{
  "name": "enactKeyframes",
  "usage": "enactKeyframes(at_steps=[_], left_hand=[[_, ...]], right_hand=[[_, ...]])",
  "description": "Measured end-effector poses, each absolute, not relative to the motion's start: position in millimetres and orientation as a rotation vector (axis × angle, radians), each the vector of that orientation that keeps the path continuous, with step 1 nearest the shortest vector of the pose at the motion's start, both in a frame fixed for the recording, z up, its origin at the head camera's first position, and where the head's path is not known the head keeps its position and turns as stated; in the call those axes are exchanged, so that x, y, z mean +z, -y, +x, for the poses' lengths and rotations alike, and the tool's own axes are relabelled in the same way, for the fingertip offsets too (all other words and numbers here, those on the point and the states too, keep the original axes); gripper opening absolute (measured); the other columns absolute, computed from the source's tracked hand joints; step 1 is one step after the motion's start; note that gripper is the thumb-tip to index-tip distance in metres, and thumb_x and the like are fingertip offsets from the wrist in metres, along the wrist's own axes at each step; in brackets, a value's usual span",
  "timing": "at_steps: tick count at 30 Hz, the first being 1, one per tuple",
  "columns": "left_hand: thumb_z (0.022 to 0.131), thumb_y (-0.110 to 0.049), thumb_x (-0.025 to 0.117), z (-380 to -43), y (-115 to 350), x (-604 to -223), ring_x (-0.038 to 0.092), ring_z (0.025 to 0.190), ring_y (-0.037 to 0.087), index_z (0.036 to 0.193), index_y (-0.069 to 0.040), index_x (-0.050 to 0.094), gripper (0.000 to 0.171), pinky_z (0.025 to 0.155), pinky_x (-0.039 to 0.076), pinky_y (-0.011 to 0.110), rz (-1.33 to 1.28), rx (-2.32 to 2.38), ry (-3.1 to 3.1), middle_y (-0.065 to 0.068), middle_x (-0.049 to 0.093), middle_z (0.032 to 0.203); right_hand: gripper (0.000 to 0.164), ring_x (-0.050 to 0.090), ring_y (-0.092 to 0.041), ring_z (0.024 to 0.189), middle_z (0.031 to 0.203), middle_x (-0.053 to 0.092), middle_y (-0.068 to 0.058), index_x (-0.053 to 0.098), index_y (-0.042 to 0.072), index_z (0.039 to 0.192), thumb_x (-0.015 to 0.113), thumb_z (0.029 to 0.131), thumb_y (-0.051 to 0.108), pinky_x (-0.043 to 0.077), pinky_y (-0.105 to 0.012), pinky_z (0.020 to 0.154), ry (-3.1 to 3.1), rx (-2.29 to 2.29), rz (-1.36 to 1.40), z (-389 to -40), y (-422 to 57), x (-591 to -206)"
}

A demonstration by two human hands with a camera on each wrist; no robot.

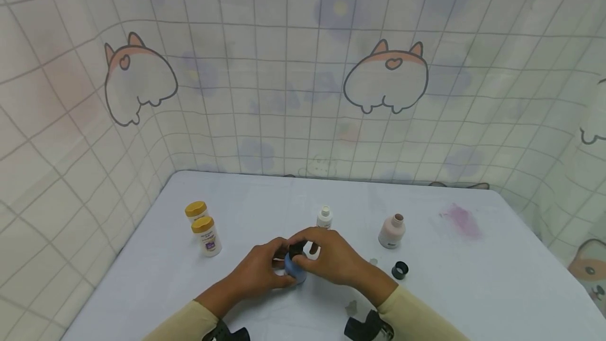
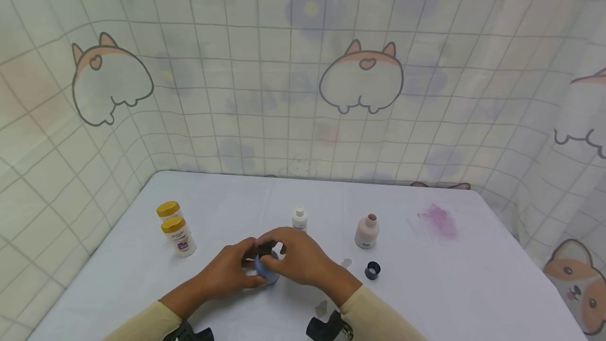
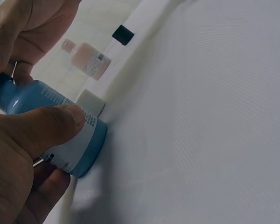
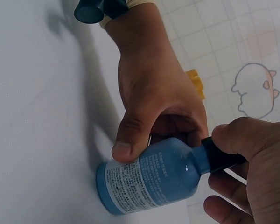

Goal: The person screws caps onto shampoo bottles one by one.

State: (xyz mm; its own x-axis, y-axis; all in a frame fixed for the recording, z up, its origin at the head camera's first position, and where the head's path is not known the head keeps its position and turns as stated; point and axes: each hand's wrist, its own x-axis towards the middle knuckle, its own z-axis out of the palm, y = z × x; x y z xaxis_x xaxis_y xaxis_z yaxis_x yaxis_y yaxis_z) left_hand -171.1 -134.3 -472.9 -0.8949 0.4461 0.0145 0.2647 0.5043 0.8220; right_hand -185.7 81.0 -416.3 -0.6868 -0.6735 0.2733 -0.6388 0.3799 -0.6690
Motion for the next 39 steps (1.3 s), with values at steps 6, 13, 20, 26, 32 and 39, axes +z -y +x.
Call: enactKeyframes(at_steps=[6, 13, 20, 26, 32, 39], left_hand=[[0.069, -0.038, 0.083, -173.9, 135.3, -472.5, 0.059, 0.104, 0.009, 0.122, -0.024, 0.050, 0.064, 0.085, 0.050, 0.022, 0.621, 1.283, -2.566, -0.005, 0.058, 0.120], [0.069, -0.041, 0.082, -175.9, 136.5, -471.8, 0.059, 0.105, 0.010, 0.121, -0.026, 0.051, 0.063, 0.086, 0.050, 0.023, 0.635, 1.248, -2.574, -0.007, 0.057, 0.120], [0.068, -0.042, 0.083, -176.8, 136.9, -473.2, 0.058, 0.105, 0.009, 0.120, -0.026, 0.051, 0.063, 0.087, 0.050, 0.023, 0.634, 1.248, -2.579, -0.008, 0.057, 0.119], [0.068, -0.043, 0.082, -176.2, 137.7, -474.6, 0.057, 0.106, 0.008, 0.118, -0.026, 0.051, 0.062, 0.089, 0.048, 0.023, 0.648, 1.265, -2.561, -0.010, 0.057, 0.117], [0.067, -0.042, 0.083, -176.2, 137.4, -474.8, 0.057, 0.105, 0.007, 0.118, -0.025, 0.052, 0.062, 0.089, 0.048, 0.023, 0.653, 1.277, -2.560, -0.010, 0.058, 0.116], [0.066, -0.041, 0.084, -176.7, 136.8, -475.7, 0.058, 0.105, 0.009, 0.119, -0.023, 0.051, 0.064, 0.086, 0.049, 0.021, 0.643, 1.285, -2.557, -0.007, 0.058, 0.118]], right_hand=[[0.033, 0.056, -0.003, 0.091, 0.113, 0.059, 0.018, 0.062, 0.021, 0.117, 0.071, 0.086, 0.023, 0.052, -0.029, 0.075, -2.547, -1.222, -1.202, -187.3, -83.7, -419.4], [0.036, 0.057, -0.003, 0.094, 0.115, 0.059, 0.017, 0.061, 0.022, 0.120, 0.069, 0.086, 0.017, 0.053, -0.033, 0.077, -2.520, -1.254, -1.208, -187.1, -85.4, -422.7], [0.034, 0.056, -0.005, 0.095, 0.112, 0.059, 0.019, 0.061, 0.023, 0.118, 0.070, 0.085, 0.021, 0.052, -0.029, 0.076, -2.539, -1.269, -1.207, -188.6, -84.9, -426.6], [0.033, 0.055, -0.015, 0.092, 0.100, 0.056, 0.018, 0.059, 0.031, 0.109, 0.074, 0.080, 0.036, 0.051, -0.029, 0.073, -2.604, -1.250, -1.081, -187.7, -83.9, -427.6], [0.045, 0.056, -0.017, 0.093, 0.109, 0.054, 0.014, 0.054, 0.030, 0.118, 0.074, 0.079, 0.041, 0.051, -0.029, 0.073, -2.612, -1.243, -1.077, -186.7, -85.0, -426.4], [0.044, 0.055, -0.011, 0.100, 0.123, 0.055, 0.012, 0.054, 0.025, 0.128, 0.069, 0.086, 0.024, 0.051, -0.029, 0.078, -2.519, -1.259, -1.235, -187.1, -87.2, -427.1]])
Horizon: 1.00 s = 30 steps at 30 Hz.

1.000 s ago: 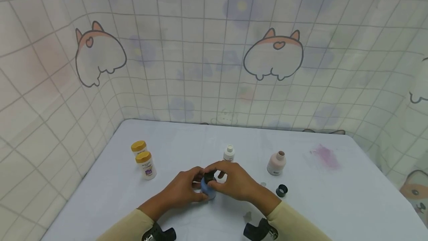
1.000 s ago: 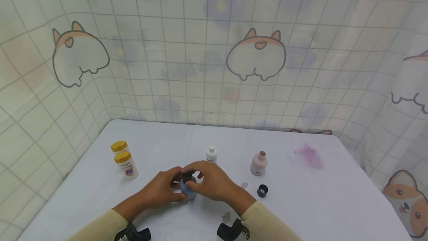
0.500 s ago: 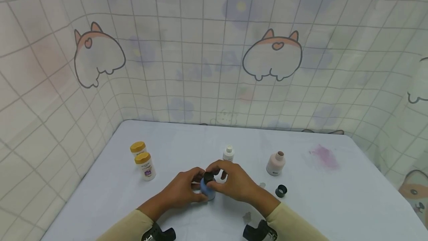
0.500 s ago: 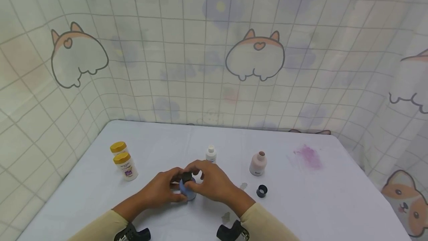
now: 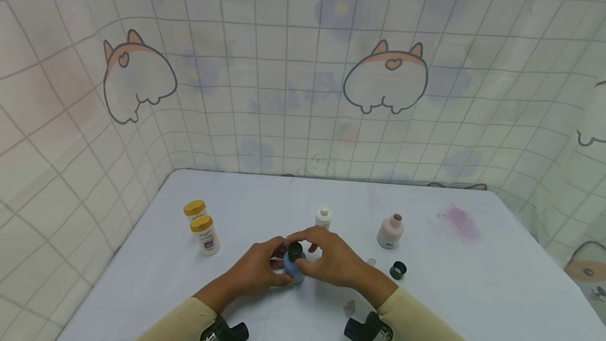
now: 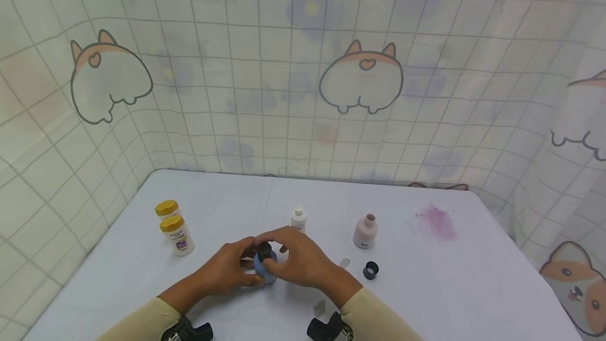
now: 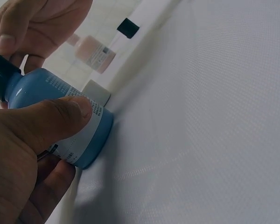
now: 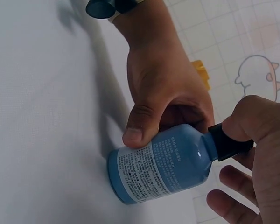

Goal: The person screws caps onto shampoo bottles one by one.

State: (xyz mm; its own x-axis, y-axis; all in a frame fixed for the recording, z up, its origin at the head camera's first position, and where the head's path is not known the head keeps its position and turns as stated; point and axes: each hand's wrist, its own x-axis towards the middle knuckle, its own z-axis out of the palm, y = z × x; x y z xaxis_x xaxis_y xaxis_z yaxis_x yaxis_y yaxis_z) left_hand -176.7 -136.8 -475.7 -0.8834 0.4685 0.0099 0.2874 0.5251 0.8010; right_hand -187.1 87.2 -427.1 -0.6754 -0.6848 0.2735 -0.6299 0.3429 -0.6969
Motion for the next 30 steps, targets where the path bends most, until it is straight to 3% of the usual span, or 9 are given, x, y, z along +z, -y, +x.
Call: enactKeyframes(at_steps=[5, 12, 15, 21, 26, 30], left_hand=[[0.067, -0.042, 0.083, -176.9, 137.1, -475.3, 0.058, 0.105, 0.008, 0.120, -0.024, 0.051, 0.064, 0.087, 0.049, 0.021, 0.656, 1.273, -2.556, -0.007, 0.057, 0.119], [0.068, -0.041, 0.083, -176.2, 137.7, -476.1, 0.057, 0.105, 0.007, 0.119, -0.025, 0.052, 0.062, 0.089, 0.048, 0.022, 0.663, 1.276, -2.542, -0.011, 0.057, 0.117], [0.068, -0.042, 0.083, -176.3, 137.8, -475.6, 0.057, 0.105, 0.007, 0.119, -0.024, 0.052, 0.062, 0.089, 0.048, 0.023, 0.662, 1.261, -2.556, -0.010, 0.057, 0.116], [0.067, -0.041, 0.083, -176.8, 137.6, -475.2, 0.058, 0.104, 0.007, 0.118, -0.023, 0.051, 0.063, 0.089, 0.048, 0.024, 0.665, 1.247, -2.578, -0.008, 0.057, 0.117], [0.067, -0.039, 0.084, -176.9, 137.2, -475.6, 0.058, 0.103, 0.007, 0.117, -0.023, 0.052, 0.062, 0.089, 0.049, 0.023, 0.667, 1.255, -2.580, -0.008, 0.059, 0.116], [0.067, -0.039, 0.084, -176.9, 137.5, -475.8, 0.058, 0.104, 0.007, 0.120, -0.023, 0.052, 0.063, 0.088, 0.048, 0.022, 0.660, 1.258, -2.568, -0.008, 0.058, 0.117]], right_hand=[[0.037, 0.052, -0.007, 0.103, 0.118, 0.057, 0.013, 0.058, 0.023, 0.123, 0.067, 0.087, 0.020, 0.051, -0.030, 0.078, -2.528, -1.246, -1.263, -187.3, -86.8, -426.9], [0.037, 0.053, -0.013, 0.094, 0.106, 0.055, 0.017, 0.060, 0.026, 0.114, 0.073, 0.082, 0.038, 0.050, -0.029, 0.073, -2.639, -1.189, -1.104, -185.8, -84.2, -425.5], [0.042, 0.052, -0.012, 0.096, 0.110, 0.054, 0.017, 0.058, 0.028, 0.117, 0.072, 0.081, 0.042, 0.050, -0.029, 0.074, -2.648, -1.178, -1.101, -185.9, -83.9, -426.0], [0.048, 0.054, -0.016, 0.098, 0.123, 0.052, 0.016, 0.053, 0.031, 0.127, 0.071, 0.084, 0.036, 0.051, -0.028, 0.076, -2.585, -1.213, -1.194, -186.2, -85.9, -426.8], [0.041, 0.052, -0.008, 0.102, 0.120, 0.055, 0.014, 0.057, 0.025, 0.126, 0.068, 0.087, 0.028, 0.051, -0.031, 0.078, -2.547, -1.221, -1.245, -187.2, -86.1, -428.3], [0.037, 0.052, -0.006, 0.101, 0.116, 0.056, 0.017, 0.059, 0.025, 0.122, 0.069, 0.086, 0.030, 0.050, -0.030, 0.076, -2.576, -1.214, -1.203, -187.9, -84.4, -429.3]])
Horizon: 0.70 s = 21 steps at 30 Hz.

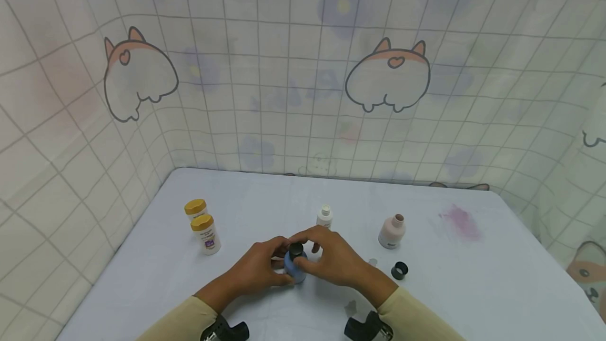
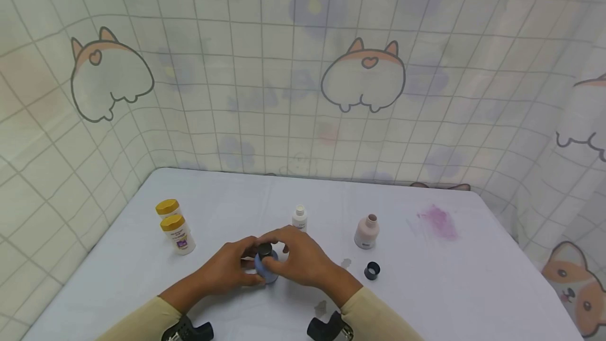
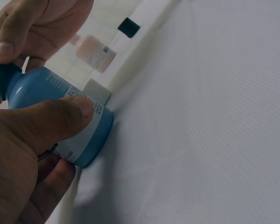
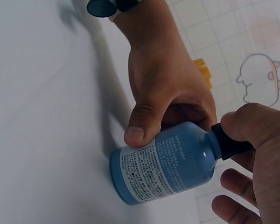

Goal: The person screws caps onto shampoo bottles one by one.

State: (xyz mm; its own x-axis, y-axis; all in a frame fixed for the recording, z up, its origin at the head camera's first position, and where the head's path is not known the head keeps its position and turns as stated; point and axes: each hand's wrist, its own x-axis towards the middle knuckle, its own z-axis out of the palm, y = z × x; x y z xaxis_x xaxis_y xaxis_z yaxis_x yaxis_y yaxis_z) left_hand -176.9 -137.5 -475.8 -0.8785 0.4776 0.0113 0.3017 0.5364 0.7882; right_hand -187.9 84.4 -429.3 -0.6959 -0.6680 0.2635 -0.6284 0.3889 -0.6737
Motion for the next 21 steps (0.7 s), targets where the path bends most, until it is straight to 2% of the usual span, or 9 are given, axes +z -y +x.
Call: enactKeyframes(at_steps=[6, 10, 15, 18, 21], left_hand=[[0.068, -0.040, 0.083, -177.2, 138.3, -476.0, 0.058, 0.104, 0.007, 0.119, -0.025, 0.052, 0.062, 0.088, 0.049, 0.023, 0.659, 1.275, -2.544, -0.009, 0.057, 0.116], [0.067, -0.041, 0.084, -177.6, 138.1, -477.1, 0.058, 0.104, 0.006, 0.117, -0.025, 0.052, 0.062, 0.089, 0.048, 0.024, 0.659, 1.273, -2.555, -0.011, 0.058, 0.115], [0.065, -0.040, 0.085, -177.8, 137.8, -477.4, 0.058, 0.103, 0.007, 0.117, -0.024, 0.052, 0.064, 0.089, 0.049, 0.024, 0.647, 1.260, -2.576, -0.009, 0.059, 0.115], [0.065, -0.040, 0.085, -177.8, 137.8, -476.6, 0.058, 0.104, 0.008, 0.120, -0.023, 0.051, 0.066, 0.088, 0.049, 0.022, 0.643, 1.255, -2.577, -0.008, 0.059, 0.117], [0.065, -0.040, 0.085, -177.9, 137.7, -476.4, 0.058, 0.104, 0.008, 0.121, -0.023, 0.051, 0.067, 0.087, 0.049, 0.022, 0.648, 1.259, -2.567, -0.008, 0.059, 0.117]], right_hand=[[0.038, 0.053, -0.011, 0.093, 0.103, 0.055, 0.019, 0.060, 0.030, 0.111, 0.072, 0.079, 0.047, 0.049, -0.029, 0.073, -2.654, -1.187, -1.074, -188.0, -81.7, -428.6], [0.044, 0.052, -0.010, 0.094, 0.106, 0.055, 0.018, 0.058, 0.031, 0.114, 0.070, 0.077, 0.053, 0.050, -0.030, 0.074, -2.652, -1.182, -1.081, -189.0, -82.7, -429.4], [0.046, 0.052, -0.010, 0.103, 0.121, 0.054, 0.016, 0.054, 0.030, 0.126, 0.070, 0.084, 0.037, 0.051, -0.030, 0.076, -2.570, -1.227, -1.217, -189.8, -86.4, -430.3], [0.040, 0.052, -0.007, 0.105, 0.121, 0.055, 0.014, 0.056, 0.026, 0.126, 0.067, 0.087, 0.023, 0.051, -0.030, 0.077, -2.519, -1.244, -1.298, -190.2, -86.5, -429.9], [0.035, 0.051, -0.005, 0.105, 0.118, 0.057, 0.014, 0.060, 0.023, 0.122, 0.065, 0.088, 0.018, 0.051, -0.031, 0.078, -2.520, -1.243, -1.294, -189.6, -85.7, -429.1]])
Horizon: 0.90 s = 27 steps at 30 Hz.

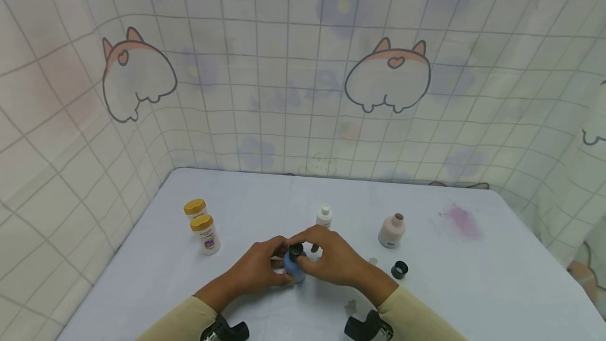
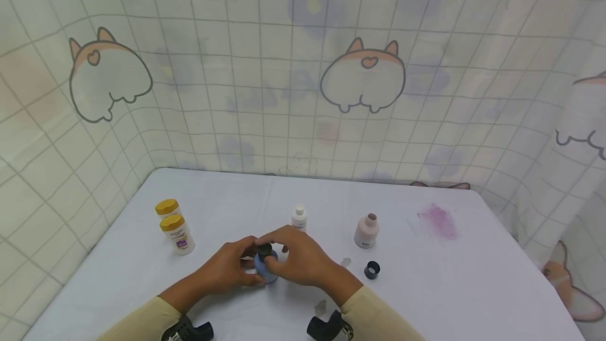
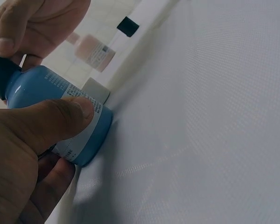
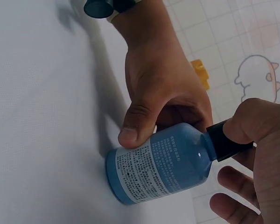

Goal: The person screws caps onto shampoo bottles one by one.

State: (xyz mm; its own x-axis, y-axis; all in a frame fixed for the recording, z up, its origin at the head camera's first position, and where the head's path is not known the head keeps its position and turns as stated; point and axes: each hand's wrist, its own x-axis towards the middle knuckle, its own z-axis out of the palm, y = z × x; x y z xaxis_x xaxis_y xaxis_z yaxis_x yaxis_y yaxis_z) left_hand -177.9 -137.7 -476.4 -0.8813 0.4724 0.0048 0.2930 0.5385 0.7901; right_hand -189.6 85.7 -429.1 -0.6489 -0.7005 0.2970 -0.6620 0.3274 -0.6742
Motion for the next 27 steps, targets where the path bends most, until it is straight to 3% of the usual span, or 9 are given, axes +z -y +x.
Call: enactKeyframes(at_steps=[4, 10, 19, 27], left_hand=[[0.066, -0.040, 0.084, -178.0, 137.8, -477.0, 0.058, 0.104, 0.007, 0.119, -0.024, 0.052, 0.064, 0.088, 0.049, 0.022, 0.658, 1.269, -2.555, -0.009, 0.058, 0.116], [0.066, -0.042, 0.084, -177.5, 138.2, -477.7, 0.058, 0.103, 0.006, 0.115, -0.024, 0.053, 0.060, 0.089, 0.049, 0.024, 0.642, 1.280, -2.553, -0.010, 0.059, 0.114], [0.062, -0.036, 0.086, -173.3, 138.5, -478.4, 0.062, 0.098, 0.007, 0.111, -0.020, 0.058, 0.058, 0.081, 0.052, 0.019, 0.545, 1.401, -2.510, -0.006, 0.063, 0.110], [0.063, -0.029, 0.087, -168.6, 135.5, -475.2, 0.063, 0.096, 0.006, 0.110, -0.018, 0.060, 0.056, 0.078, 0.053, 0.020, 0.489, 1.518, -2.444, -0.002, 0.064, 0.109]], right_hand=[[0.032, 0.052, -0.007, 0.099, 0.111, 0.057, 0.018, 0.062, 0.025, 0.116, 0.070, 0.085, 0.030, 0.050, -0.029, 0.075, -2.606, -1.204, -1.172, -187.2, -84.4, -426.7], [0.042, 0.053, -0.011, 0.092, 0.107, 0.055, 0.018, 0.060, 0.029, 0.113, 0.070, 0.079, 0.050, 0.049, -0.027, 0.072, -2.689, -1.135, -1.042, -185.1, -83.3, -424.7], [0.040, 0.056, -0.015, 0.100, 0.114, 0.056, 0.016, 0.060, 0.027, 0.122, 0.071, 0.085, 0.031, 0.052, -0.030, 0.076, -2.617, -1.180, -1.207, -185.8, -88.2, -425.1], [0.041, 0.054, -0.009, 0.094, 0.105, 0.055, 0.016, 0.060, 0.029, 0.114, 0.070, 0.080, 0.049, 0.049, -0.024, 0.074, -2.729, -1.048, -1.044, -185.5, -85.0, -421.4]])
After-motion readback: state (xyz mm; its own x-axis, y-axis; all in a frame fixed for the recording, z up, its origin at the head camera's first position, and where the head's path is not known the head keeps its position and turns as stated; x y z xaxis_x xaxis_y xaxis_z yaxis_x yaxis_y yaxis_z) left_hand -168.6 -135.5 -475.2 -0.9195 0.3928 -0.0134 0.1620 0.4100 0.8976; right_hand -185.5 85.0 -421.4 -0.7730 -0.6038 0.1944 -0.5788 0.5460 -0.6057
